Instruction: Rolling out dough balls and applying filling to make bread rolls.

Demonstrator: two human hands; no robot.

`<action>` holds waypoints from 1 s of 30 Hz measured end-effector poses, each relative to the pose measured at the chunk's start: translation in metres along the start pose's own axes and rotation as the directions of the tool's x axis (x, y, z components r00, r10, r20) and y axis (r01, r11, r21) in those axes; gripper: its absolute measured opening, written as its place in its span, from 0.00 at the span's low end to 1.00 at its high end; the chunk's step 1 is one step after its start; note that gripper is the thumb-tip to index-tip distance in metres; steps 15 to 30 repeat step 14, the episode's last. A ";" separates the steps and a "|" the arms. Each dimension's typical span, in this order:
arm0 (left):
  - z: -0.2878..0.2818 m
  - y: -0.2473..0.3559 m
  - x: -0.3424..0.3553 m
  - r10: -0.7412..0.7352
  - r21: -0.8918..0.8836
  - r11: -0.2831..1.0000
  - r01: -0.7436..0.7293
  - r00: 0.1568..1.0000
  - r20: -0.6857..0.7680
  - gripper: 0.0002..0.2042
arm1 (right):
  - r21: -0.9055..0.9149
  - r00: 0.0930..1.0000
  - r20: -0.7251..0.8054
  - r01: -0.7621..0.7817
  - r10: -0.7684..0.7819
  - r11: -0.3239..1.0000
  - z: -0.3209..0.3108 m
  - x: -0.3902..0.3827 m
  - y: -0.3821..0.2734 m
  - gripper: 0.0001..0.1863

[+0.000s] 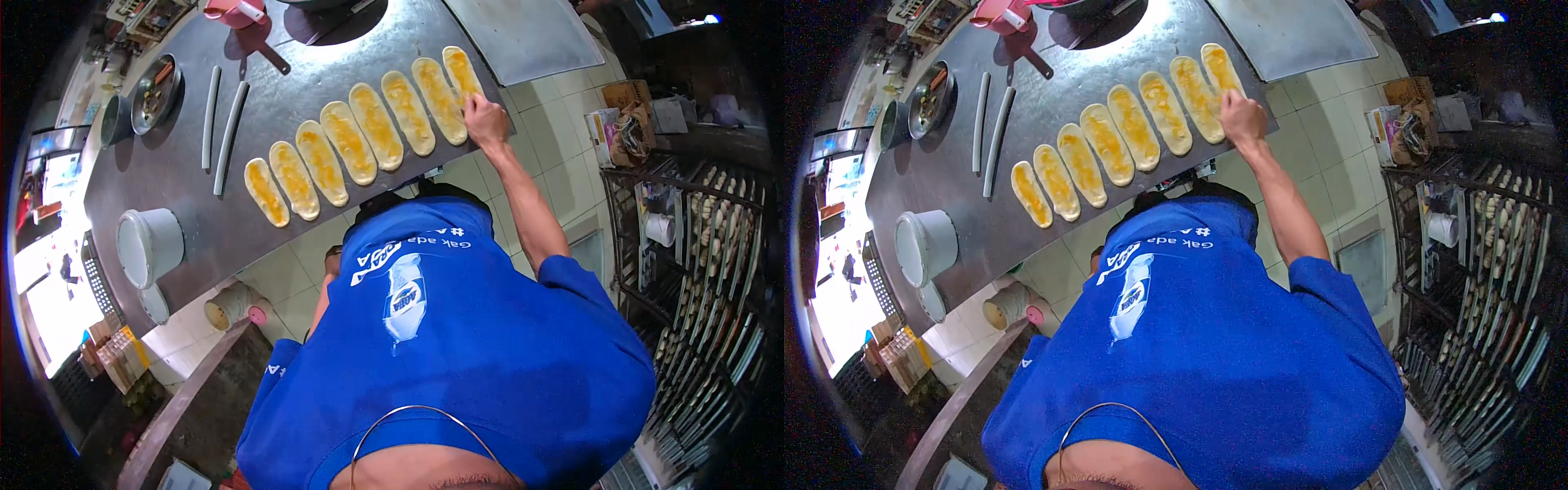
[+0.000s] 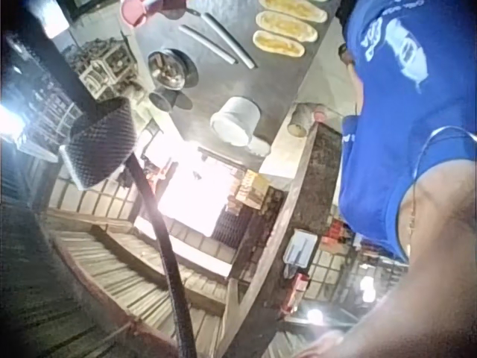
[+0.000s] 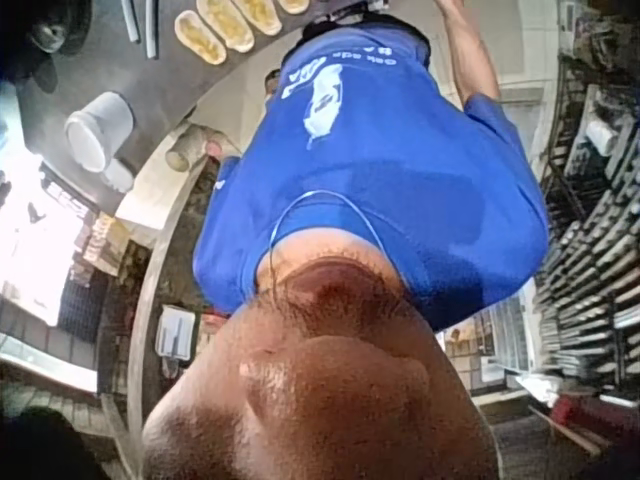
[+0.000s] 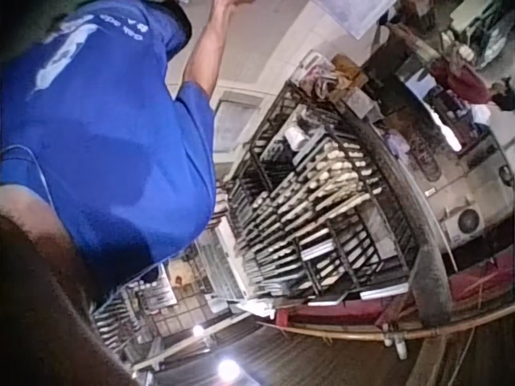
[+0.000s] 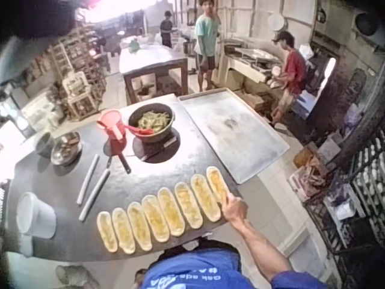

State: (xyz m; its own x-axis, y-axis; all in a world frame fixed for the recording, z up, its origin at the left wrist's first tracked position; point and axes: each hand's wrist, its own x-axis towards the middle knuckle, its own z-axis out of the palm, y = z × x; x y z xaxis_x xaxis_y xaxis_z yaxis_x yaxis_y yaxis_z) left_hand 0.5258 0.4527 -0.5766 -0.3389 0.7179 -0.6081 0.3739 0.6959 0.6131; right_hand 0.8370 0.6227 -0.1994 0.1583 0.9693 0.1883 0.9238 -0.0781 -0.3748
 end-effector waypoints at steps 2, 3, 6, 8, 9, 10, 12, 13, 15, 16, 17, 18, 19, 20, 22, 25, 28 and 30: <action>0.015 0.011 0.012 -0.060 -0.094 0.994 0.055 0.997 -0.050 0.14 | 0.087 0.998 0.018 0.056 -0.058 0.995 0.020 0.000 -0.042 0.18; -0.062 -0.070 -0.046 -0.027 -0.008 1.000 0.027 0.999 0.022 0.14 | 0.073 0.998 -0.008 -0.061 0.062 0.995 0.014 -0.017 -0.011 0.18; -0.174 -0.158 -0.110 -0.047 0.026 0.999 0.046 0.998 0.052 0.15 | -0.028 0.963 0.112 -0.245 0.246 0.969 -0.002 -0.096 0.005 0.17; -0.164 -0.179 -0.132 -0.095 -0.060 0.993 0.097 0.995 0.037 0.16 | -0.035 0.971 0.146 -0.184 0.187 0.982 -0.009 -0.111 -0.010 0.17; -0.160 -0.183 -0.143 -0.117 -0.098 0.988 0.120 0.992 0.037 0.17 | -0.051 0.972 0.118 -0.196 0.201 0.979 -0.011 -0.113 -0.017 0.17; -0.175 -0.170 -0.136 -0.113 -0.057 0.991 0.117 0.991 0.076 0.18 | -0.061 0.951 0.073 -0.298 0.302 0.953 -0.018 -0.120 -0.012 0.17; -0.182 -0.186 -0.140 -0.174 -0.032 0.983 0.178 0.979 0.103 0.18 | 0.039 0.962 0.052 -0.270 0.267 0.962 -0.021 -0.122 -0.018 0.16; -0.181 -0.203 -0.143 -0.231 -0.016 0.972 0.234 0.966 0.118 0.19 | 0.147 0.974 0.028 -0.225 0.223 0.963 -0.020 -0.115 -0.027 0.17; -0.180 -0.219 -0.146 -0.286 0.002 0.958 0.288 0.949 0.134 0.20 | 0.253 0.983 0.001 -0.177 0.182 0.951 -0.018 -0.107 -0.037 0.18; -0.180 -0.219 -0.146 -0.286 0.002 0.958 0.288 0.949 0.134 0.20 | 0.253 0.983 0.001 -0.177 0.182 0.951 -0.018 -0.107 -0.037 0.18; -0.180 -0.219 -0.146 -0.286 0.002 0.958 0.288 0.949 0.134 0.20 | 0.253 0.983 0.001 -0.177 0.182 0.951 -0.018 -0.107 -0.037 0.18; -0.180 -0.219 -0.146 -0.286 0.002 0.958 0.288 0.949 0.134 0.20 | 0.253 0.983 0.001 -0.177 0.182 0.951 -0.018 -0.107 -0.037 0.18; -0.180 -0.219 -0.146 -0.286 0.002 0.958 0.288 0.949 0.134 0.20 | 0.253 0.983 0.001 -0.177 0.182 0.951 -0.018 -0.107 -0.037 0.18; -0.180 -0.219 -0.146 -0.286 0.002 0.958 0.288 0.949 0.134 0.20 | 0.253 0.983 0.001 -0.177 0.182 0.951 -0.018 -0.107 -0.037 0.18; -0.180 -0.219 -0.146 -0.286 0.002 0.958 0.288 0.949 0.134 0.20 | 0.253 0.983 0.001 -0.177 0.182 0.951 -0.018 -0.107 -0.037 0.18; -0.180 -0.219 -0.146 -0.286 0.002 0.958 0.288 0.949 0.134 0.20 | 0.253 0.983 0.001 -0.177 0.182 0.951 -0.018 -0.107 -0.037 0.18; -0.180 -0.219 -0.146 -0.286 0.002 0.958 0.288 0.949 0.134 0.20 | 0.253 0.983 0.001 -0.177 0.182 0.951 -0.018 -0.107 -0.037 0.18; -0.180 -0.219 -0.146 -0.286 0.002 0.958 0.288 0.949 0.134 0.20 | 0.253 0.983 0.001 -0.177 0.182 0.951 -0.018 -0.107 -0.037 0.18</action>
